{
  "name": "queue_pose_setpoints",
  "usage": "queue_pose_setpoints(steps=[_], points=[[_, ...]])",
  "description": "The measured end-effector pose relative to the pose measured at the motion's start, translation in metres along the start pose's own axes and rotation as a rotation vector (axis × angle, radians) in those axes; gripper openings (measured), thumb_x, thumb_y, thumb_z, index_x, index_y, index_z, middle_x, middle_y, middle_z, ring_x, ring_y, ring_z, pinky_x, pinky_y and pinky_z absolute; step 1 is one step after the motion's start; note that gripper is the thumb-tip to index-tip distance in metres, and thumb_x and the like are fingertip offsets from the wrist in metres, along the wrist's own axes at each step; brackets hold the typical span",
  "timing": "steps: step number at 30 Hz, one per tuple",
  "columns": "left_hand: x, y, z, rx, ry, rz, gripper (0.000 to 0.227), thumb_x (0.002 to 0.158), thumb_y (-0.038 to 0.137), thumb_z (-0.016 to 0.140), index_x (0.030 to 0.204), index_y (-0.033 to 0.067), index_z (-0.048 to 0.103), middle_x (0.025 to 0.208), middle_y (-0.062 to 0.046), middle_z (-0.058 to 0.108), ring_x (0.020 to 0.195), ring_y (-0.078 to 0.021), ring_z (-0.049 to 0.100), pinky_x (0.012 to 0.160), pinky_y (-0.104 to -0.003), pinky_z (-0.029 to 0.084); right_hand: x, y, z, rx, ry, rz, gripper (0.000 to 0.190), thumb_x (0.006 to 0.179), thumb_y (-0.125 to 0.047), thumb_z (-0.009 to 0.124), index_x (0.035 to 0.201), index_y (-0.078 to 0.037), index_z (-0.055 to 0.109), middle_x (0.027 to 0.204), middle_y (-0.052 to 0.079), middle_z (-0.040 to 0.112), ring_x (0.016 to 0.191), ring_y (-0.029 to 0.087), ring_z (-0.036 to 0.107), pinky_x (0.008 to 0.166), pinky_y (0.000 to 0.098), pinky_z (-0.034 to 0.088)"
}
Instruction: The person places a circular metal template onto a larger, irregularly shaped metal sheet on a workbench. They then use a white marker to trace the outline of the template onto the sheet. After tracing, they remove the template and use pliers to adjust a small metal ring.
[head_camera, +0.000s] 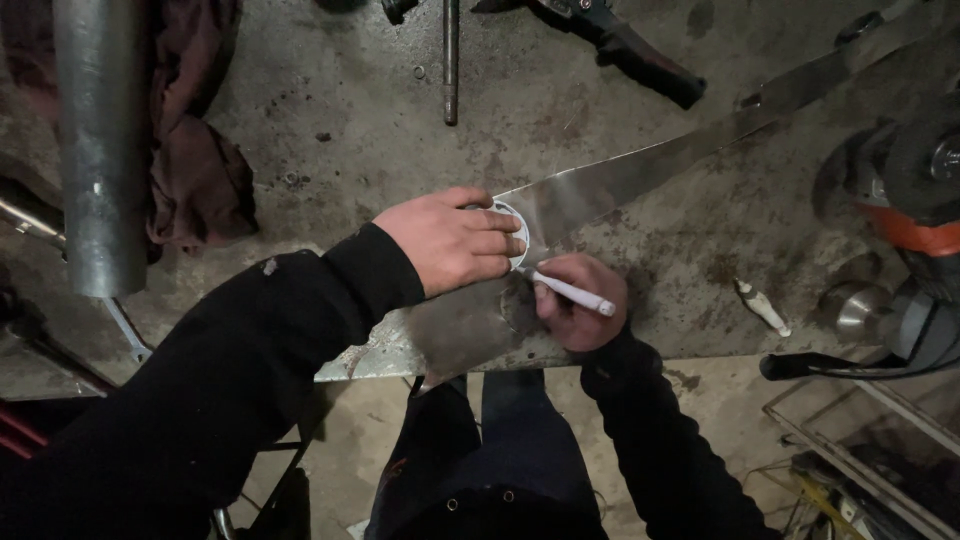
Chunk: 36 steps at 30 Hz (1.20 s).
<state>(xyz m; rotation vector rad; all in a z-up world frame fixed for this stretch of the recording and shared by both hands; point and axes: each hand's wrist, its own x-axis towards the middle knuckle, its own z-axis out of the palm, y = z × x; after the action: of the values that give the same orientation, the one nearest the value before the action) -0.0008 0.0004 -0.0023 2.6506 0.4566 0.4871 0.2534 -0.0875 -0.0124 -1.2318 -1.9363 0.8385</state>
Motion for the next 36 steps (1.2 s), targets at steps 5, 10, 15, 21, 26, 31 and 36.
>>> queue_pose_setpoints(steps=[5,10,15,21,26,31,36], points=[[-0.001,-0.001,0.001,-0.003,0.011,-0.003,0.021,0.089,0.018,0.061,0.106,0.0159,0.072,0.129,0.004,0.068,0.133,-0.0194,0.057,0.112,-0.042,0.045,0.007,-0.006,-0.001,0.026,-0.014,-0.048,0.021,0.088,-0.002,0.073,0.107,-0.003,0.063,0.097,0.013,0.07,0.085,0.033,0.072,0.074,0.0396,0.059],[-0.001,-0.002,0.001,-0.016,0.009,0.018,0.022,0.087,0.018,0.061,0.105,0.0143,0.072,0.129,0.003,0.068,0.132,-0.0202,0.057,0.11,-0.043,0.045,0.003,0.001,0.0,-0.009,-0.015,-0.107,0.023,0.089,0.0,0.073,0.109,-0.003,0.062,0.096,0.013,0.07,0.083,0.032,0.072,0.072,0.0394,0.059],[-0.002,-0.002,0.001,-0.01,0.018,0.016,0.019,0.088,0.018,0.061,0.104,0.0146,0.071,0.13,0.003,0.068,0.133,-0.0198,0.057,0.11,-0.042,0.045,0.009,-0.004,-0.001,0.02,-0.069,-0.1,0.025,0.086,-0.002,0.075,0.107,-0.006,0.062,0.093,0.011,0.07,0.077,0.031,0.069,0.068,0.0395,0.056],[0.001,-0.002,-0.002,-0.025,0.007,0.01,0.02,0.087,0.018,0.061,0.104,0.0147,0.072,0.129,0.003,0.068,0.132,-0.0198,0.057,0.111,-0.042,0.045,0.006,-0.003,0.0,0.033,-0.061,-0.064,0.024,0.087,-0.004,0.076,0.107,-0.008,0.062,0.092,0.009,0.07,0.074,0.03,0.068,0.066,0.0395,0.054],[0.0,-0.002,-0.001,-0.023,-0.001,0.009,0.021,0.087,0.018,0.061,0.104,0.0142,0.072,0.129,0.003,0.068,0.132,-0.0198,0.057,0.111,-0.042,0.045,0.011,-0.008,-0.005,0.007,-0.137,-0.066,0.023,0.084,-0.007,0.078,0.104,-0.009,0.067,0.09,0.009,0.07,0.075,0.031,0.067,0.066,0.0415,0.053],[0.0,-0.001,-0.001,-0.018,0.006,0.005,0.021,0.089,0.017,0.061,0.106,0.0142,0.072,0.13,0.003,0.068,0.133,-0.0193,0.057,0.111,-0.042,0.045,0.002,-0.002,0.002,-0.019,-0.061,-0.024,0.017,0.09,-0.009,0.076,0.104,-0.009,0.066,0.093,0.009,0.07,0.08,0.031,0.069,0.069,0.0401,0.055],[0.0,-0.001,-0.001,-0.01,0.005,-0.001,0.02,0.088,0.017,0.061,0.104,0.0147,0.072,0.13,0.004,0.068,0.132,-0.0191,0.058,0.111,-0.042,0.045,0.014,-0.009,-0.006,-0.008,-0.173,-0.045,0.025,0.081,-0.011,0.08,0.102,-0.009,0.068,0.088,0.009,0.069,0.075,0.033,0.067,0.066,0.0419,0.052]])
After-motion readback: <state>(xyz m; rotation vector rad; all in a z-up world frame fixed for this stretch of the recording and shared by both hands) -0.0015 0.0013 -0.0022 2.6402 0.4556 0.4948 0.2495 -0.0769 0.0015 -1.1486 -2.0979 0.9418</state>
